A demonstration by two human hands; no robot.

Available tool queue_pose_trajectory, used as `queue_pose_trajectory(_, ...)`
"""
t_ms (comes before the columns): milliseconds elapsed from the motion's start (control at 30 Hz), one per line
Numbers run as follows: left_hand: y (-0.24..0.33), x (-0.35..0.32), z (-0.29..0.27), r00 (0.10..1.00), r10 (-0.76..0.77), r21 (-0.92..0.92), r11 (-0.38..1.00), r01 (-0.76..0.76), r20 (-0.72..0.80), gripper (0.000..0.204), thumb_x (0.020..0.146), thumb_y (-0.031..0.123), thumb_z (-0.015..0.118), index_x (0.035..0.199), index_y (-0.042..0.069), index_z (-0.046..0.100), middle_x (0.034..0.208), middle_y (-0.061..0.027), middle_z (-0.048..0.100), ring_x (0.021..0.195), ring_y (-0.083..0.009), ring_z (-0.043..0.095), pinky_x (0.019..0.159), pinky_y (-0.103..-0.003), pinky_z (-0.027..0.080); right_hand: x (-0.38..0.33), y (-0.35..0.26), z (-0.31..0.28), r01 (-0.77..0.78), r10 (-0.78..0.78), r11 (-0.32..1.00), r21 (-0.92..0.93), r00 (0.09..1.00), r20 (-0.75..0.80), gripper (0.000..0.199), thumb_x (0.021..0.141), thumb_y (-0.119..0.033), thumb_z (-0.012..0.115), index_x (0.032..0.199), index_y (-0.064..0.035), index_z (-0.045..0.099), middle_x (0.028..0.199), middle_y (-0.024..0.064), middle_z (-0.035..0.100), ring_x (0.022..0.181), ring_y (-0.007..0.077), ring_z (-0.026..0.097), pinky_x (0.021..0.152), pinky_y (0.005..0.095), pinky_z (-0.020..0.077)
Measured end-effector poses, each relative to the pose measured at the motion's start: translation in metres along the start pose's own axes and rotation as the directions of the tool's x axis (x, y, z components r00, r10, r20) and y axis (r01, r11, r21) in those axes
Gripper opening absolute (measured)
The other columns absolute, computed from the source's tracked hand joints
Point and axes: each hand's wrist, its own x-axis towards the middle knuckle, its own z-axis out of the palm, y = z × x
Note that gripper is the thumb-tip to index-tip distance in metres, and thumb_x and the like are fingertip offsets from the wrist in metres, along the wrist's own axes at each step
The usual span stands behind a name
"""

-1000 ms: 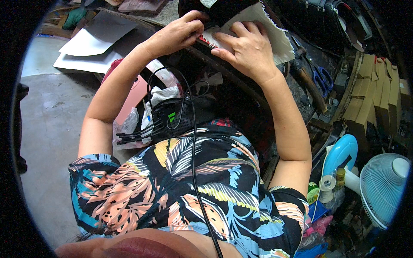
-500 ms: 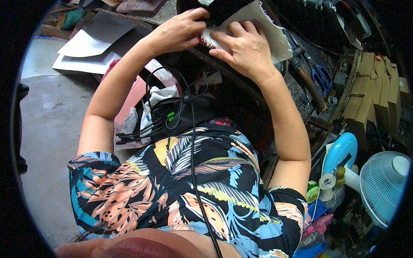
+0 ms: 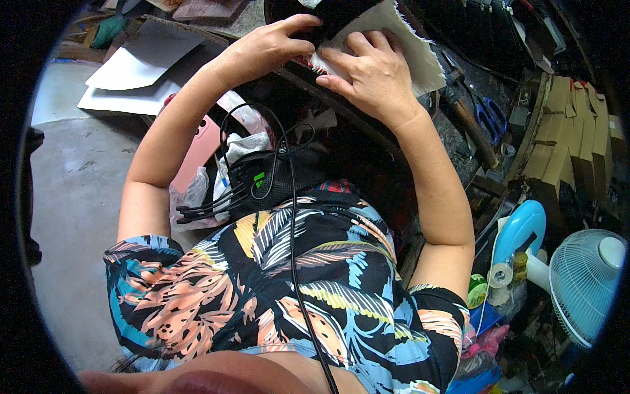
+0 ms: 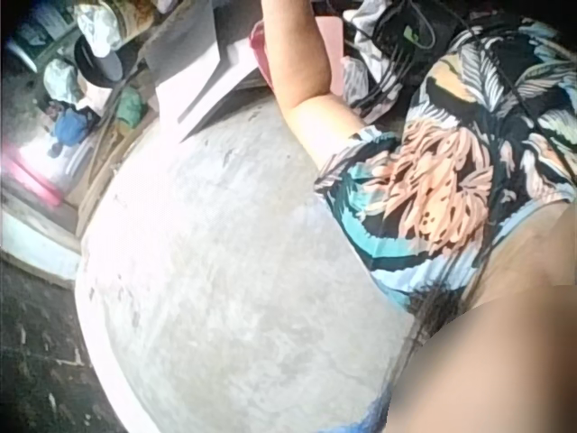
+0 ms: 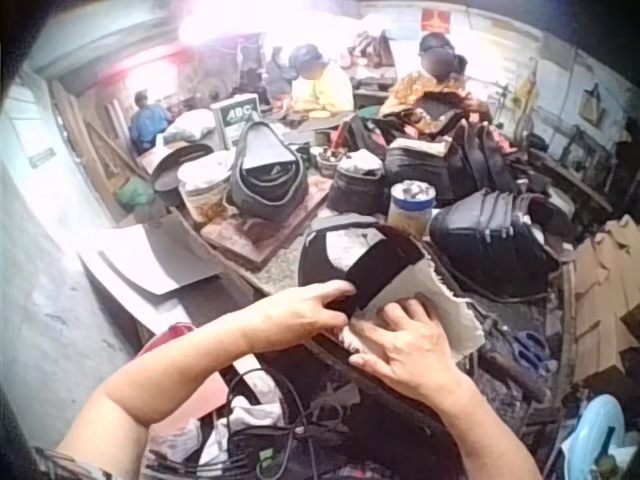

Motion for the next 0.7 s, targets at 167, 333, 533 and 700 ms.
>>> queue_pose_trajectory(167, 0.004, -0.001, -0.006, 0.994, 0.106, 0.037, 0.994, -0.106, 0.006, 0.042, 0.076, -0.004, 0.073, 0.113, 0.016, 0.066, 0.148, -0.0096, 0.042, 0.117, -0.0302, 0.062, 0.092, -0.037, 0.059, 0.000, 0.001, -0.001, 0.028, -0.028, 0.999, -0.020, 0.999, -0.027, 0.043, 0.087, -0.056, 0.063, 0.116, -0.0262, 0.072, 0.105, 0.0043, 0.061, 0.108, 0.0254, 0.056, 0.097, 0.0446, 0.0438)
queue_pose_trajectory(333, 0.001, -0.004, 0.001, 0.999, 0.035, 0.049, 0.998, -0.033, -0.026, 0.039, 0.077, -0.003, 0.070, 0.111, 0.015, 0.065, 0.144, -0.0114, 0.046, 0.107, -0.0335, 0.066, 0.088, -0.037, 0.059, -0.001, 0.001, 0.000, 0.005, -0.005, 0.999, -0.039, 1.000, 0.013, 0.044, 0.089, -0.057, 0.061, 0.121, -0.0274, 0.070, 0.109, 0.0050, 0.061, 0.110, 0.0261, 0.055, 0.098, 0.0436, 0.0442)
queue_pose_trajectory(533, 0.000, -0.001, 0.018, 0.961, -0.188, -0.091, 0.981, 0.172, -0.205, 0.036, 0.085, 0.002, 0.068, 0.119, 0.013, 0.063, 0.128, -0.0134, 0.055, 0.100, -0.0343, 0.069, 0.082, -0.037, 0.061, -0.001, 0.000, 0.002, 0.009, -0.009, 1.000, -0.015, 1.000, -0.003, 0.043, 0.087, -0.056, 0.063, 0.119, -0.0277, 0.071, 0.106, 0.0051, 0.061, 0.106, 0.0261, 0.056, 0.096, 0.0439, 0.0446)
queue_pose_trajectory(700, 0.003, -0.002, 0.005, 0.993, -0.045, 0.063, 0.997, 0.053, -0.111, 0.033, 0.086, 0.006, 0.070, 0.118, 0.014, 0.064, 0.130, -0.0124, 0.055, 0.098, -0.0316, 0.070, 0.082, -0.035, 0.062, -0.004, -0.002, 0.000, 0.014, -0.014, 1.000, -0.005, 1.000, -0.005, 0.043, 0.086, -0.056, 0.064, 0.119, -0.0282, 0.072, 0.105, 0.0051, 0.060, 0.105, 0.0259, 0.056, 0.094, 0.0437, 0.0450)
